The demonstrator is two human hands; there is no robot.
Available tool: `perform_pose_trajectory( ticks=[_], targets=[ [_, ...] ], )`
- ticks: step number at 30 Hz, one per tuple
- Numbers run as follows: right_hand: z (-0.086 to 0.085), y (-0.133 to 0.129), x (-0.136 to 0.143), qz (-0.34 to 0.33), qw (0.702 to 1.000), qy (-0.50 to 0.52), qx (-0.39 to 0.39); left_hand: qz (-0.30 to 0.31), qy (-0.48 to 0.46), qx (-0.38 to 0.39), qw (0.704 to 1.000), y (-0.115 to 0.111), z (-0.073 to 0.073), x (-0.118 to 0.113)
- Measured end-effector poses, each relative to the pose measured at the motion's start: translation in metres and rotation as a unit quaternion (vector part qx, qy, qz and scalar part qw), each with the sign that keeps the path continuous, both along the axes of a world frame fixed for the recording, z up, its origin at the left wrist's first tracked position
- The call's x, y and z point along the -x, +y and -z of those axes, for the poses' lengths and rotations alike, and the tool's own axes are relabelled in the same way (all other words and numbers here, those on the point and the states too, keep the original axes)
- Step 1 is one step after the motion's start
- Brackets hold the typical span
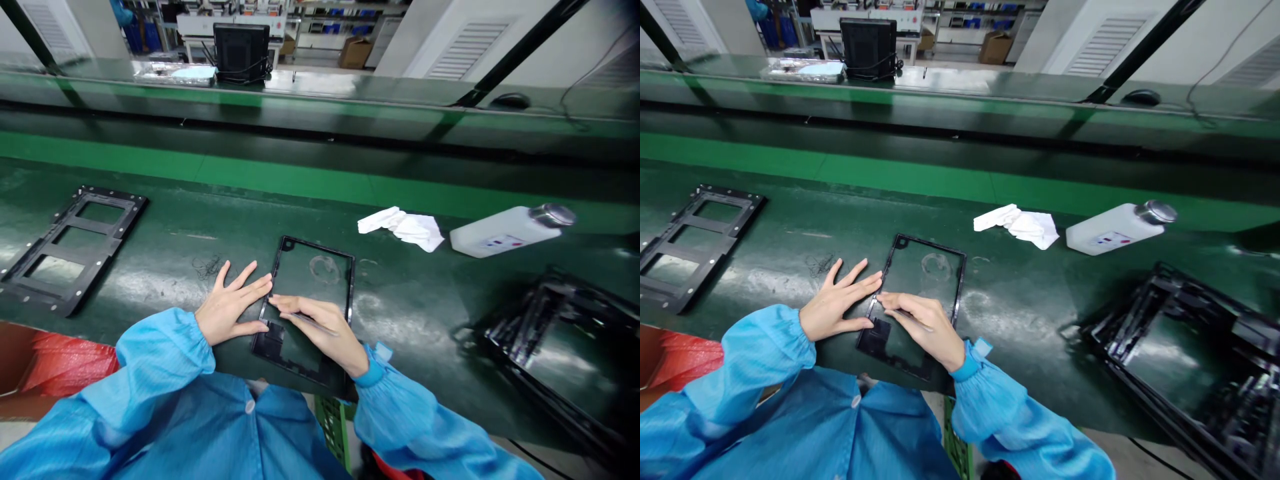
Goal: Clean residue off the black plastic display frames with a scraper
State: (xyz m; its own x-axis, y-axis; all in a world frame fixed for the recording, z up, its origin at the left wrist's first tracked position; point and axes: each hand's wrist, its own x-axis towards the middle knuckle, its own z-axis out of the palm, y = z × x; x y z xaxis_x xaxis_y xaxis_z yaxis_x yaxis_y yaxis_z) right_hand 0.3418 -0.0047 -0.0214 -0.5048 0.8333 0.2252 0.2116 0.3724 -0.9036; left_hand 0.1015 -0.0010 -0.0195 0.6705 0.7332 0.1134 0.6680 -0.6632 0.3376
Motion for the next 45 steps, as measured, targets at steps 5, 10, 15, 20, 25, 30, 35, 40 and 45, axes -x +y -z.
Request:
perform_pose_trajectory(
  ticks=[5,10,15,20,25,30,35,40,45],
  targets=[
    [0.000,0.001,0.000,0.005,1.000,0.010,0.011,-0.003,0.000,0.001,1.000,0.000,0.000,0.000],
    [-0.002,0.000,0.001,-0.008,1.000,0.002,0.017,-0.001,-0.001,-0.001,1.000,0.000,0.000,0.000],
    [-0.004,0.000,0.002,0.024,1.000,0.007,0.014,-0.005,-0.008,-0.006,1.000,0.000,0.000,0.000],
    [-0.004,0.001,0.001,-0.007,1.000,0.004,0.025,-0.002,-0.007,-0.003,1.000,0.000,0.001,0.001],
    [-0.004,0.002,0.002,0.024,0.999,0.013,0.027,-0.004,-0.016,-0.011,1.000,0.000,0.002,0.001],
    [-0.005,0.002,0.002,0.037,0.998,0.024,0.051,-0.010,-0.020,-0.011,1.000,-0.001,0.001,0.000],
    [-0.004,0.001,0.002,0.030,0.998,0.018,0.051,-0.032,-0.043,-0.003,0.999,-0.002,0.002,-0.001],
    [-0.003,0.002,0.002,0.025,0.999,0.023,0.034,-0.079,-0.064,-0.044,0.994,-0.005,0.004,-0.007],
    [-0.002,0.004,0.001,0.006,0.999,0.017,0.034,-0.124,-0.063,-0.076,0.987,-0.008,0.002,-0.017]
  ],
)
